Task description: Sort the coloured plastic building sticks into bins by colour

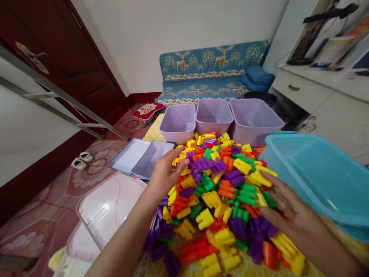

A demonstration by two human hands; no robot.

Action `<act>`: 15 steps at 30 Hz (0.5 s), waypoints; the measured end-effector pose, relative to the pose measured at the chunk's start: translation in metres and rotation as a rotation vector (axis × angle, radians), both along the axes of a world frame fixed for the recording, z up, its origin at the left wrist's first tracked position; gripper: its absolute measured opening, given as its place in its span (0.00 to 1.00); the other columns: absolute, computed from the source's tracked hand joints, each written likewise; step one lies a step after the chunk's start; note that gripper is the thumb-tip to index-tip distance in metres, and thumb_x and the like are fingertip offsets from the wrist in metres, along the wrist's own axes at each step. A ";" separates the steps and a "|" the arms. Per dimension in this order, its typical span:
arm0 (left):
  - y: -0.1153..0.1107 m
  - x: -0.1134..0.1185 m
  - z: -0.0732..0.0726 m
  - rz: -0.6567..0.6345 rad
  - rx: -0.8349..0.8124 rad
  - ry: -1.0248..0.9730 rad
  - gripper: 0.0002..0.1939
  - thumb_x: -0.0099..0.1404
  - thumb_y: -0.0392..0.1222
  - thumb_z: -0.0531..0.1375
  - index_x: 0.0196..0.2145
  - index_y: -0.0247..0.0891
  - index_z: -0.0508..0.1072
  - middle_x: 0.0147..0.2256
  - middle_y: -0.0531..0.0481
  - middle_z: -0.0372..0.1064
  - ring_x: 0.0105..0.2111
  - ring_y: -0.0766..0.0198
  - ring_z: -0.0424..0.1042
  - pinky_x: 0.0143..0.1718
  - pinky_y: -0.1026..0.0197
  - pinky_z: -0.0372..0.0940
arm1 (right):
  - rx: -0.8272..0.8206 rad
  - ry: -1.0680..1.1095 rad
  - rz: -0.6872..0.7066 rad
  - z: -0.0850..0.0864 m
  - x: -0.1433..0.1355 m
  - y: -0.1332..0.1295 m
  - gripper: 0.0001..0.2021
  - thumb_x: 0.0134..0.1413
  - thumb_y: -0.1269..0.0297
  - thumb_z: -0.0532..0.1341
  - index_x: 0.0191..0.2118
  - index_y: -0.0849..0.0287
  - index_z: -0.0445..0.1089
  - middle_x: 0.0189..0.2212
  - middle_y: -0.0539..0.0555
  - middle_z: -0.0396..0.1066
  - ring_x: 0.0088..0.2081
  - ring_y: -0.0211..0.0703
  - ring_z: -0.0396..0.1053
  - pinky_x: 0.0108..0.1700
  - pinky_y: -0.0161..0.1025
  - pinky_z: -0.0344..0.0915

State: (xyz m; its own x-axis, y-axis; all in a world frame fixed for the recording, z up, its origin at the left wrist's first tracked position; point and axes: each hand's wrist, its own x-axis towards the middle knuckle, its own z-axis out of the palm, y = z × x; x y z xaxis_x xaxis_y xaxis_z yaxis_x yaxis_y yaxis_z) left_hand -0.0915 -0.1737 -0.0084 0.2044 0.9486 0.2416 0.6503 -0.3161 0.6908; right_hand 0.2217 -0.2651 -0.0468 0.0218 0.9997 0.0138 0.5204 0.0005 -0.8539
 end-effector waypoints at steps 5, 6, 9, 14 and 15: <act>0.021 0.014 -0.013 0.123 0.014 0.494 0.23 0.71 0.47 0.47 0.55 0.30 0.67 0.48 0.34 0.72 0.49 0.48 0.71 0.51 0.49 0.64 | -0.017 -0.311 -0.169 -0.055 0.020 -0.027 0.43 0.50 0.40 0.57 0.67 0.55 0.47 0.63 0.63 0.56 0.60 0.64 0.60 0.58 0.59 0.62; 0.025 0.019 -0.013 0.118 -0.031 0.546 0.22 0.72 0.47 0.45 0.52 0.31 0.69 0.46 0.35 0.73 0.48 0.48 0.73 0.49 0.50 0.65 | -0.016 -0.331 -0.191 -0.058 0.020 -0.029 0.43 0.51 0.40 0.56 0.67 0.57 0.47 0.64 0.64 0.56 0.61 0.64 0.59 0.58 0.59 0.62; 0.036 0.030 -0.015 0.074 -0.152 0.619 0.23 0.72 0.48 0.42 0.45 0.33 0.72 0.40 0.36 0.75 0.43 0.49 0.75 0.44 0.52 0.66 | -0.026 -0.309 -0.225 -0.058 0.017 -0.023 0.43 0.51 0.38 0.54 0.67 0.59 0.48 0.65 0.63 0.54 0.63 0.62 0.56 0.62 0.58 0.57; 0.052 0.034 -0.025 -0.027 -0.258 0.530 0.27 0.70 0.57 0.42 0.49 0.37 0.69 0.45 0.39 0.74 0.46 0.49 0.73 0.45 0.54 0.65 | -0.140 -0.094 -0.120 -0.058 0.017 0.017 0.39 0.54 0.39 0.54 0.66 0.53 0.50 0.64 0.58 0.56 0.64 0.56 0.55 0.64 0.56 0.51; 0.053 0.033 -0.026 -0.035 -0.269 0.501 0.27 0.69 0.59 0.43 0.51 0.39 0.68 0.46 0.40 0.74 0.47 0.49 0.73 0.46 0.53 0.65 | -0.144 -0.054 -0.097 -0.059 0.016 0.025 0.38 0.53 0.40 0.56 0.66 0.53 0.52 0.64 0.58 0.56 0.64 0.56 0.54 0.65 0.56 0.50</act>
